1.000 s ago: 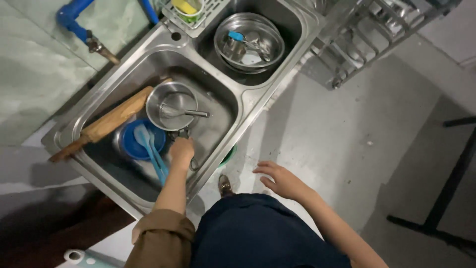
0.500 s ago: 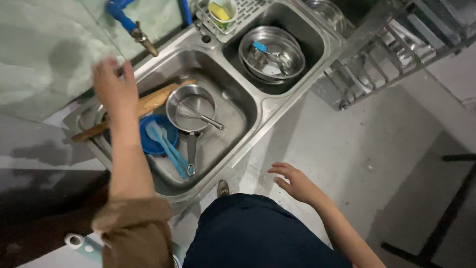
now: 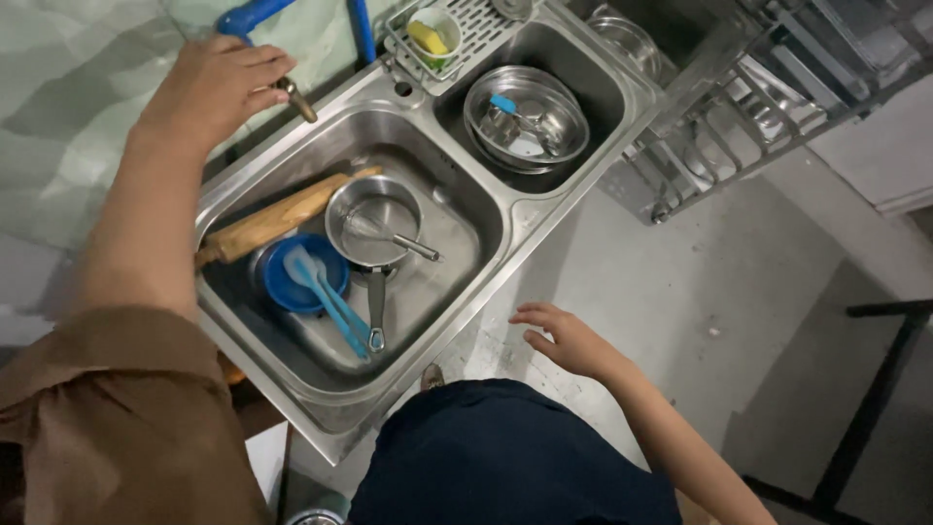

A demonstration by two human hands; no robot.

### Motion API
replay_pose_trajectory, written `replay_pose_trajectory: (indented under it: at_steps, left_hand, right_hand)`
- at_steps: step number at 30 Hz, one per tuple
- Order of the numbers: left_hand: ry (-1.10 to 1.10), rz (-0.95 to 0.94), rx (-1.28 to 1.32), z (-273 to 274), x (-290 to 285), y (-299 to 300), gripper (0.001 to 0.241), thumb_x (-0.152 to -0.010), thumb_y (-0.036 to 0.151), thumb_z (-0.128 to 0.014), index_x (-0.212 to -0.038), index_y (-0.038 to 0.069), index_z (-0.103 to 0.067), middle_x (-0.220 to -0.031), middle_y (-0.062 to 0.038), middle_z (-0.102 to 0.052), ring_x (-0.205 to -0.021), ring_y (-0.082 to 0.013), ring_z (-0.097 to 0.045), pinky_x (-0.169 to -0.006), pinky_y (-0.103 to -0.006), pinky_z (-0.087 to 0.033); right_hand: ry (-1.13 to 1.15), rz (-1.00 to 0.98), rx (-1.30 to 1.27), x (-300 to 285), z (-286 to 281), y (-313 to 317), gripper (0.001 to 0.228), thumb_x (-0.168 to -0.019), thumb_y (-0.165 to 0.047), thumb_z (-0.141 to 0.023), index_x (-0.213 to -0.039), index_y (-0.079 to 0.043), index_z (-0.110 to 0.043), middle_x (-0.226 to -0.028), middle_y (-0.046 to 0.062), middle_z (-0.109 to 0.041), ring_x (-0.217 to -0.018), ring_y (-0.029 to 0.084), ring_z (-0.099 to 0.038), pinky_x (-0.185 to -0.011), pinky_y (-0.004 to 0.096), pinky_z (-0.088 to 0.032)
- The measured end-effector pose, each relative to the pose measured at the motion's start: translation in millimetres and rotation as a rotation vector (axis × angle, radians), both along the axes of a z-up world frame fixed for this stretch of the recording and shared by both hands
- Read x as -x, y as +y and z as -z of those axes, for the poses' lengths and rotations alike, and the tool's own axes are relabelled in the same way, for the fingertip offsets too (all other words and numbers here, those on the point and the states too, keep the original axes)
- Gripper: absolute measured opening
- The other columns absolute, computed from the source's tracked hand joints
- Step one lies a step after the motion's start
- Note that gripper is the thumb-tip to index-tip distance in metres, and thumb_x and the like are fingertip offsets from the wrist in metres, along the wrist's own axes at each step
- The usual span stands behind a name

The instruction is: Wiping down a work table and organizing ingredients and tools in a bakery kitchen.

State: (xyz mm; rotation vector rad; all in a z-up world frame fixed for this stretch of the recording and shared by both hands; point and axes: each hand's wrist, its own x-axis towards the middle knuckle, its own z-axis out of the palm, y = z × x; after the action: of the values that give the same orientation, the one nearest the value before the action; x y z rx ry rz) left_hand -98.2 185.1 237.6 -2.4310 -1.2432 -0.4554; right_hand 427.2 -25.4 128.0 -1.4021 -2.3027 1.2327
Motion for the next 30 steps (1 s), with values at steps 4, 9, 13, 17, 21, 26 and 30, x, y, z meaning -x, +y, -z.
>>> replay_pose_trajectory:
  at_steps: [4, 9, 13, 17, 21, 26, 30]
  left_hand:
    - [-0.019, 0.036, -0.015, 9.3, 4.5, 14.2, 0.036, -0.101, 0.037, -0.073, -0.126, 0.011, -0.076, -0.131, 0.003, -0.072, -0.114, -0.0247, -0.062, -0.103, -0.0396, -0.050]
    - [-0.077, 0.031, -0.024, 10.1, 1.2, 19.5, 0.037, -0.099, 0.045, -0.077, -0.115, 0.011, -0.077, -0.114, 0.001, -0.074, -0.110, -0.0211, -0.062, -0.102, -0.0330, -0.051]
    - [0.065, 0.058, -0.077, -2.1, -4.0, 9.8, 0.044, -0.092, 0.050, -0.078, -0.113, 0.011, -0.078, -0.112, 0.000, -0.074, -0.112, -0.0203, -0.063, -0.102, -0.0325, -0.051]
    - [0.223, -0.008, -0.148, 16.8, 4.0, 20.8, 0.047, -0.090, 0.049, -0.081, -0.119, 0.012, -0.078, -0.108, -0.003, -0.072, -0.109, -0.0231, -0.063, -0.099, -0.0366, -0.051]
    - [-0.151, -0.060, -0.011, 105.1, 49.2, 69.4, 0.049, -0.097, 0.039, -0.088, -0.129, 0.004, -0.074, -0.103, -0.014, -0.064, -0.094, -0.0294, -0.061, -0.088, -0.0365, -0.049]
    - [-0.364, -0.143, 0.127, 123.3, 45.7, 61.5, 0.046, -0.100, 0.014, -0.080, -0.136, -0.005, -0.059, -0.120, -0.020, -0.064, -0.110, -0.0299, -0.063, -0.101, -0.0399, -0.053]
    - [-0.646, -0.122, 0.319, 103.7, 31.3, 45.5, 0.066, -0.094, 0.006, -0.074, -0.151, -0.007, -0.045, -0.133, -0.022, -0.062, -0.124, -0.0293, -0.060, -0.106, -0.0450, -0.050]
  right_hand:
    - [-0.037, -0.007, -0.031, 6.7, -17.0, 4.5, 0.034, -0.097, -0.019, -0.059, -0.131, -0.014, -0.066, -0.145, 0.011, -0.057, -0.126, 0.032, -0.060, -0.104, 0.041, -0.049]
    - [-0.023, -0.001, -0.032, 10.6, -27.5, 8.5, 0.034, -0.097, -0.019, -0.059, -0.130, -0.013, -0.066, -0.143, 0.012, -0.059, -0.127, 0.033, -0.059, -0.106, 0.042, -0.047]
    - [-0.012, 0.037, -0.050, 5.4, -19.3, 12.4, 0.035, -0.098, -0.018, -0.058, -0.131, -0.013, -0.066, -0.143, 0.012, -0.059, -0.128, 0.034, -0.058, -0.107, 0.043, -0.046]
    - [-0.006, 0.131, -0.015, 2.7, -20.2, 13.5, 0.036, -0.096, -0.017, -0.059, -0.130, -0.012, -0.066, -0.142, 0.011, -0.059, -0.127, 0.034, -0.058, -0.107, 0.043, -0.045]
    - [0.061, 0.129, -0.083, -12.0, 1.1, 15.1, 0.034, -0.096, -0.017, -0.059, -0.129, -0.009, -0.067, -0.138, 0.011, -0.063, -0.126, 0.034, -0.060, -0.108, 0.043, -0.047]
    - [0.073, 0.162, -0.050, -13.8, 4.4, 17.1, 0.034, -0.097, -0.018, -0.059, -0.129, -0.010, -0.067, -0.136, 0.011, -0.063, -0.125, 0.034, -0.059, -0.107, 0.044, -0.046]
    - [0.055, 0.145, 0.019, -10.5, 15.0, 19.7, 0.033, -0.097, -0.019, -0.059, -0.127, -0.012, -0.067, -0.136, 0.011, -0.063, -0.126, 0.034, -0.058, -0.106, 0.044, -0.046]
